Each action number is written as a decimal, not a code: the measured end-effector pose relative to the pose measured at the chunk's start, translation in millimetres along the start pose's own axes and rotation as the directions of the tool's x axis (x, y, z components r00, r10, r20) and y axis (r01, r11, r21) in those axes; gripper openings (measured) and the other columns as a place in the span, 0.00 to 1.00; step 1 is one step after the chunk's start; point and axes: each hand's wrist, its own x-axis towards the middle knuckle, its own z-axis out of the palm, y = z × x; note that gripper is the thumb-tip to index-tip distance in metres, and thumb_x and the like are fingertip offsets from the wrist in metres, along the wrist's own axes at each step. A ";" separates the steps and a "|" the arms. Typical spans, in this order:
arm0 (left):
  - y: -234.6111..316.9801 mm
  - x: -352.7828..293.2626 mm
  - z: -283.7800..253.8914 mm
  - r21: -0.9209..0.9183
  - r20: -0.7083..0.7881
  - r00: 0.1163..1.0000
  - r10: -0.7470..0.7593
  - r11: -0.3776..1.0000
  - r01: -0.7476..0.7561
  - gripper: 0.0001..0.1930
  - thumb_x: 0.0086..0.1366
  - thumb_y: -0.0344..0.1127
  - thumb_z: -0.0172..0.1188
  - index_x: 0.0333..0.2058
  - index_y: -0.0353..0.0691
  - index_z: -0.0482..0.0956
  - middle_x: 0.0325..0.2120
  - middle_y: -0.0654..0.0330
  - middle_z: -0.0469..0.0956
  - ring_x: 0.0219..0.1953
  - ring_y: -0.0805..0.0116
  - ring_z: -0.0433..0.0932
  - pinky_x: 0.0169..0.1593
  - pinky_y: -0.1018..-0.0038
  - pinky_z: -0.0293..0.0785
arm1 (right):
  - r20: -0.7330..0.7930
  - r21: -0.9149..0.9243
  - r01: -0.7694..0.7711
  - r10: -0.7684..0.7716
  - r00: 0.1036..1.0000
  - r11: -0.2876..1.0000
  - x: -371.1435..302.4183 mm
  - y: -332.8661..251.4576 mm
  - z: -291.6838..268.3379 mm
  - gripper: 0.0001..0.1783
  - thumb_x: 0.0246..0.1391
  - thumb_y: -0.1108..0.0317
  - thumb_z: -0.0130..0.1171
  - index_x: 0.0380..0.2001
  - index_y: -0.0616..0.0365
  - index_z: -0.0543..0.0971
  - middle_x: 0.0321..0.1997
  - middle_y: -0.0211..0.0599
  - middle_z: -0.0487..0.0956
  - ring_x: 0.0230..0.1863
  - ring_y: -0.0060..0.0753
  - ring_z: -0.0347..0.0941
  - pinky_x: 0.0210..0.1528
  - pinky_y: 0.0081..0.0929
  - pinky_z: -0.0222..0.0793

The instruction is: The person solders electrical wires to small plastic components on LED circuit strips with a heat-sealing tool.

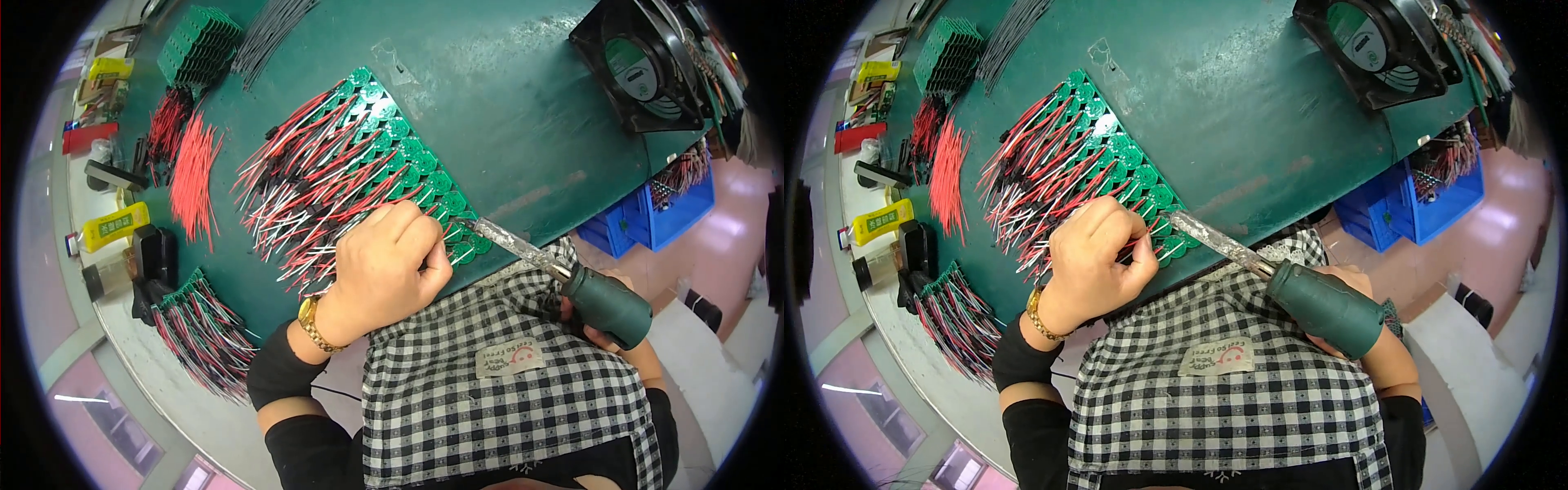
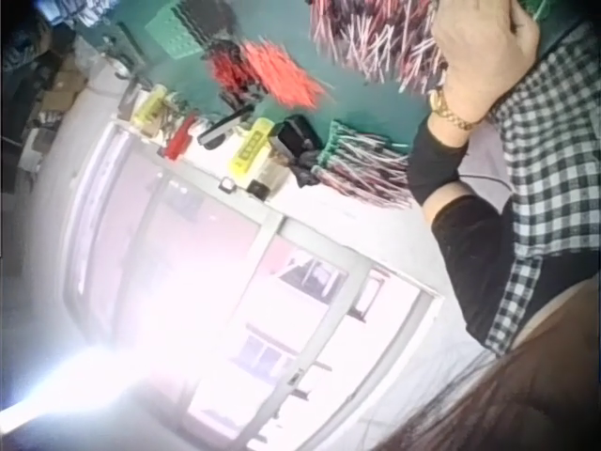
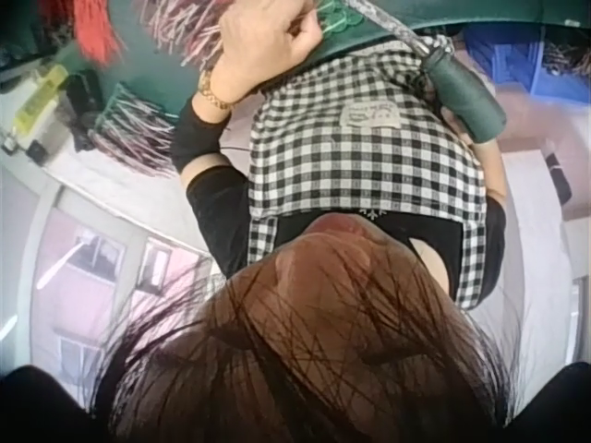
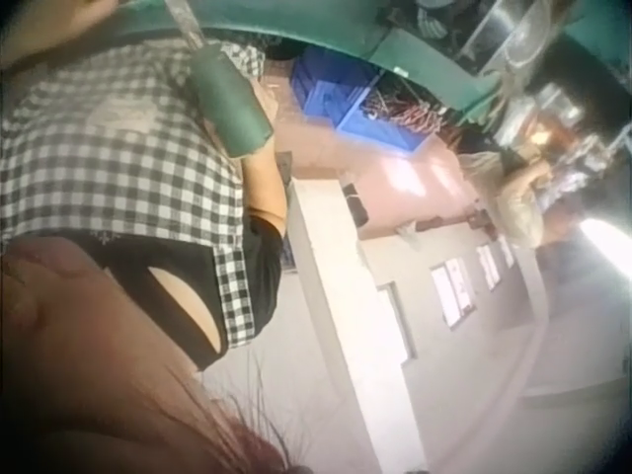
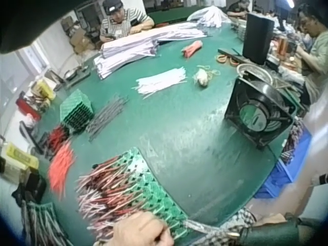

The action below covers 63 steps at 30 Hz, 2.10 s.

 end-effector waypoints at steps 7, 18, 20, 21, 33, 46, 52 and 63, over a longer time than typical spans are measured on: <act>-1.3 -0.5 -0.8 0.012 0.042 0.999 0.003 1.000 -0.004 0.08 0.40 0.23 0.60 0.20 0.41 0.71 0.17 0.61 0.66 0.18 0.63 0.68 0.20 0.70 0.64 | 0.076 -0.213 0.085 -0.071 0.995 0.973 7.2 -1.5 -6.6 0.22 0.42 0.49 0.59 0.35 0.56 0.79 0.27 0.34 0.78 0.27 0.35 0.76 0.30 0.28 0.68; -3.8 2.7 -0.7 -0.008 0.033 0.999 0.010 1.000 -0.009 0.08 0.38 0.22 0.60 0.18 0.40 0.71 0.16 0.62 0.67 0.16 0.64 0.67 0.19 0.72 0.63 | 0.099 -0.222 0.076 -0.055 0.994 0.972 9.9 3.0 -7.1 0.19 0.43 0.50 0.60 0.34 0.52 0.81 0.27 0.35 0.78 0.27 0.43 0.76 0.31 0.30 0.69; -2.7 4.0 -0.9 -0.022 0.031 1.000 0.004 1.000 -0.003 0.08 0.38 0.22 0.59 0.18 0.40 0.71 0.16 0.62 0.66 0.16 0.65 0.67 0.19 0.72 0.63 | 0.126 -0.212 0.025 0.002 0.992 0.977 7.6 8.8 -8.5 0.18 0.43 0.50 0.61 0.31 0.52 0.81 0.25 0.36 0.78 0.25 0.43 0.76 0.30 0.29 0.69; -2.5 4.2 -1.1 -0.022 0.031 1.000 0.003 1.000 -0.003 0.08 0.38 0.22 0.59 0.18 0.40 0.71 0.16 0.62 0.66 0.16 0.65 0.67 0.19 0.72 0.63 | 0.155 -0.249 0.090 -0.052 0.987 0.964 8.8 6.8 -10.0 0.19 0.41 0.54 0.64 0.33 0.56 0.79 0.28 0.37 0.79 0.27 0.40 0.78 0.30 0.28 0.72; -2.4 3.7 -0.9 0.003 0.066 0.997 -0.025 1.000 0.025 0.07 0.39 0.23 0.60 0.19 0.41 0.72 0.16 0.62 0.67 0.17 0.65 0.68 0.20 0.72 0.64 | 0.019 -0.195 -0.075 0.080 0.997 0.978 7.8 -17.4 -7.5 0.21 0.41 0.52 0.61 0.33 0.57 0.77 0.26 0.34 0.78 0.26 0.34 0.75 0.31 0.28 0.69; -5.3 -0.2 -8.4 -0.216 0.138 0.990 0.034 0.976 -0.003 0.08 0.47 0.23 0.65 0.27 0.40 0.77 0.26 0.62 0.72 0.25 0.67 0.74 0.26 0.72 0.72 | 0.075 -0.113 -0.036 0.044 0.996 0.993 -6.9 17.4 -1.4 0.30 0.32 0.62 0.71 0.44 0.57 0.76 0.35 0.34 0.80 0.35 0.36 0.78 0.38 0.25 0.72; -5.5 9.7 -12.4 -0.155 0.234 0.963 0.135 0.983 -0.101 0.09 0.46 0.22 0.65 0.27 0.39 0.76 0.29 0.61 0.73 0.26 0.66 0.75 0.27 0.73 0.73 | -0.034 0.051 -0.144 0.146 0.989 0.988 5.0 -13.9 6.3 0.20 0.43 0.53 0.64 0.29 0.60 0.77 0.24 0.33 0.77 0.25 0.28 0.75 0.28 0.22 0.70; -0.8 0.5 2.8 -0.145 0.000 0.996 -0.091 0.985 0.091 0.10 0.43 0.22 0.66 0.23 0.40 0.74 0.30 0.63 0.75 0.20 0.71 0.72 0.20 0.76 0.68 | 0.018 -0.119 0.022 -0.020 1.000 0.993 6.8 -7.1 3.7 0.22 0.45 0.48 0.58 0.32 0.57 0.78 0.24 0.32 0.79 0.26 0.34 0.77 0.31 0.27 0.70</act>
